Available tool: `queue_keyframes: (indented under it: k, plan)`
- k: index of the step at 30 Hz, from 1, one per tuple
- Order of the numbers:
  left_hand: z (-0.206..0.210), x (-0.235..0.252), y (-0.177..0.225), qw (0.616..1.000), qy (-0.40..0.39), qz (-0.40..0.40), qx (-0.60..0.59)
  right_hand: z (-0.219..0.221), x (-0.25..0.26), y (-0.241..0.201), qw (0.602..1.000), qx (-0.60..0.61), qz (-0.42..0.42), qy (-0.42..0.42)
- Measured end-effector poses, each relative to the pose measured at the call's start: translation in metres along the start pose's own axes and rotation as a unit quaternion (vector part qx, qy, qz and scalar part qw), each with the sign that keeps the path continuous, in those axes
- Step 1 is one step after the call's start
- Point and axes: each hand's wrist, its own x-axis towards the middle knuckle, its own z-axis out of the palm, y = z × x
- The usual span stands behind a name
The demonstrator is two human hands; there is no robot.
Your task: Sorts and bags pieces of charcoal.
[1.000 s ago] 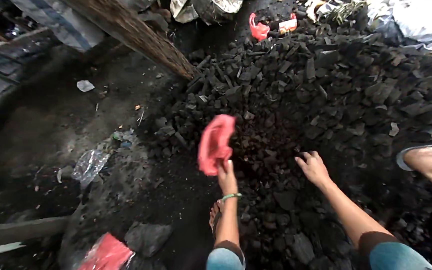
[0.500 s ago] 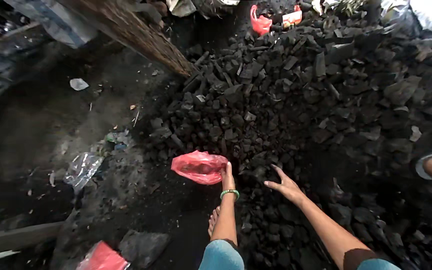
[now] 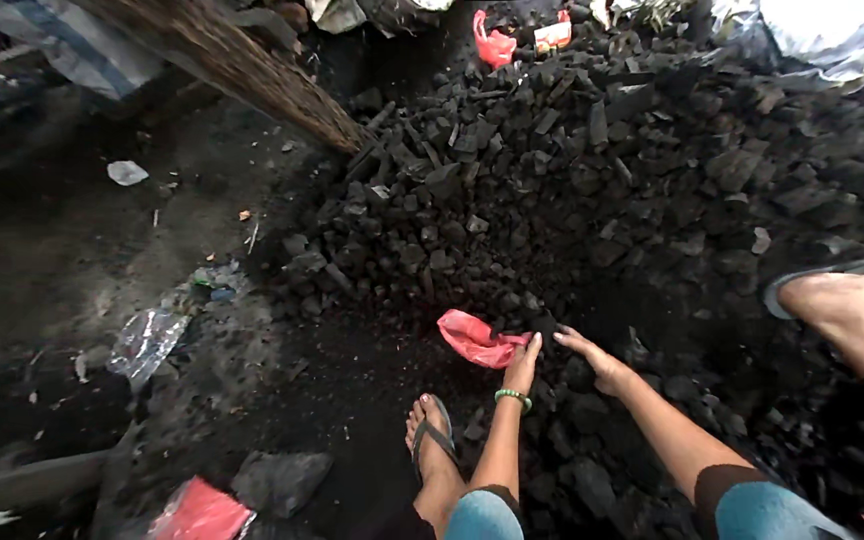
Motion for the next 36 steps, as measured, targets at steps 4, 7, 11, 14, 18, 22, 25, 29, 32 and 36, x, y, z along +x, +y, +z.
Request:
queue_keyframes:
  k: [4, 7, 11, 14, 18, 22, 25, 29, 32, 36]
  plan:
    - [0.007, -0.030, -0.006, 0.996, -0.071, 0.004, -0.046, -0.036, -0.054, -0.020, 0.988, -0.142, -0.038, -0.046]
    - [-0.008, -0.064, 0.005, 0.991, -0.034, 0.032, -0.127, -0.071, -0.083, -0.035, 0.953, -0.277, -0.105, -0.066]
    - [-0.029, -0.090, -0.013, 0.969, 0.225, 0.036, -0.096, -0.108, -0.109, 0.005, 0.903, -0.315, -0.173, 0.237]
    - [-0.016, -0.093, -0.049, 0.957, 0.272, -0.031, 0.093, -0.115, -0.106, 0.077, 0.860, -0.289, -0.105, 0.407]
    - [0.030, -0.104, -0.076, 0.950, 0.226, -0.101, 0.193, -0.085, -0.104, 0.110, 0.883, -0.274, -0.053, 0.379]
    - [0.062, -0.117, -0.055, 0.964, 0.206, -0.080, 0.147, -0.045, -0.117, 0.103, 0.886, -0.314, -0.048, 0.336]
    - [0.076, -0.123, -0.044, 0.978, 0.190, -0.004, 0.090, -0.028, -0.125, 0.094, 0.904, -0.326, -0.074, 0.267]
    - [0.068, -0.124, -0.050, 0.972, 0.194, 0.031, -0.127, -0.030, -0.131, 0.081, 0.899, -0.326, -0.133, 0.262]
    - [0.060, -0.129, -0.052, 0.944, 0.263, 0.036, -0.195, -0.003, -0.127, 0.065, 0.856, -0.395, -0.184, 0.276]
    - [0.056, -0.127, -0.070, 0.962, 0.272, 0.010, 0.006, 0.044, -0.102, 0.049, 0.837, -0.521, -0.122, 0.115]
